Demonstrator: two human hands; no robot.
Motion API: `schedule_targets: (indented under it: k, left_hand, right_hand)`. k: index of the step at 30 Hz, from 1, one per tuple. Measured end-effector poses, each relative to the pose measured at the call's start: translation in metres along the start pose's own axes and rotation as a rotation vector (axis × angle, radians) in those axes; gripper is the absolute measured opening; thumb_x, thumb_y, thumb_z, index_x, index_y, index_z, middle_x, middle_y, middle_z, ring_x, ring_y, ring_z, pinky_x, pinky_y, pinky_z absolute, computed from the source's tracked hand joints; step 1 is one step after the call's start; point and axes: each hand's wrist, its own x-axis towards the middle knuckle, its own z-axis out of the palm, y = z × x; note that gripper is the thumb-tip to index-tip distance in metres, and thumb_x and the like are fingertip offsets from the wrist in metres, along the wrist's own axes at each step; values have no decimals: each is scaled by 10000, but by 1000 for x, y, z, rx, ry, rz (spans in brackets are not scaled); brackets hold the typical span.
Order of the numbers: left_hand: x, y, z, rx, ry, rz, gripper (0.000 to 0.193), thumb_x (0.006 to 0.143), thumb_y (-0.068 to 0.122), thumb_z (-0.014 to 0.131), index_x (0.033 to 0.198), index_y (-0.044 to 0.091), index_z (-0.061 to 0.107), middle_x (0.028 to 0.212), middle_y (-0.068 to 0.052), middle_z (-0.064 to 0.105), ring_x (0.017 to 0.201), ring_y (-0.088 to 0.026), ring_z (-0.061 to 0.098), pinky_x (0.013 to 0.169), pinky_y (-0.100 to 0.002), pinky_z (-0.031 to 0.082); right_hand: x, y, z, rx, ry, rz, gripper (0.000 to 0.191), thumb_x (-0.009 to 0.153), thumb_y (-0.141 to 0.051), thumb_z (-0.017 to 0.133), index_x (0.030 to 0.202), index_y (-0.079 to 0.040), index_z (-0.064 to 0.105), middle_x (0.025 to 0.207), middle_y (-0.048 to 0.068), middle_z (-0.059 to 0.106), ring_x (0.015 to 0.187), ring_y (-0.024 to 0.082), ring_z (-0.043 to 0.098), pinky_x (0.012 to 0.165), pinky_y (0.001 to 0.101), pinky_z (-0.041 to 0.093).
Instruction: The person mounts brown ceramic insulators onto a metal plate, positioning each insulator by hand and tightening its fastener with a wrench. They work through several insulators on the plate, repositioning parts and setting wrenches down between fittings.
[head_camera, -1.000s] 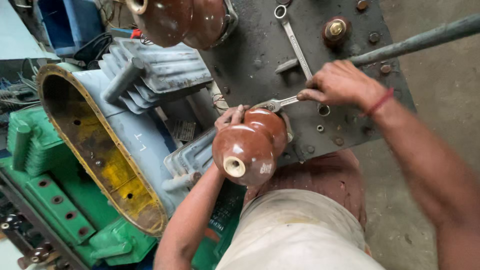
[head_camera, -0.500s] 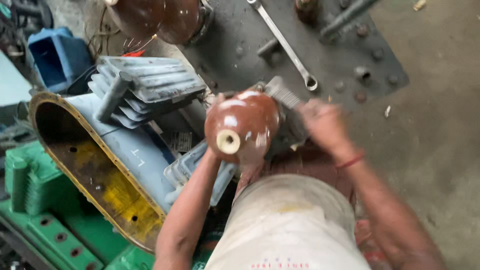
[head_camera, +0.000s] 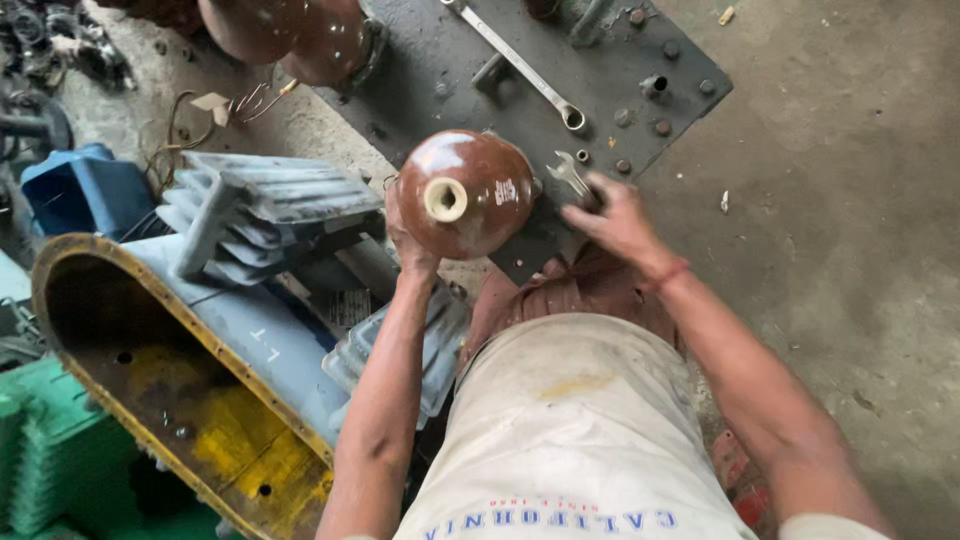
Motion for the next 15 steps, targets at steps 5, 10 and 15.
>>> schedule_targets:
  k: [5,10,15]
  left_hand:
    - [7,4,0,12,-9,-136,413,949,215,722,1332,84,639,1307,-123,651,1254,-285,613,1073,-427,501]
    - [33,20,-12,-132,-96,-363,460,891,264,723,1314,109,631,1298,-75,670,1243,-253,624,1030,-388,500]
    - [37,35,-25,73,21,-163,475,774,238,831,1192,78,671,1130,-153,645,1103,-357,594,948,-428,494]
  right_hand:
    - [30,-14,22,-79,38,-401,372,826,-89,709,1195,-55,689,1101,198,697,1015,357,674,885,452,544]
    - [48,-28,32,-111,27,-489,366,809,-42,626,1158,-130,695,1027,149,697,957,413,679,780,476,546]
    - [53,-39,37,-254,154,-441,192,850,-87,686,1010,-68,583,986,160,646,927,445,633,741,522,486]
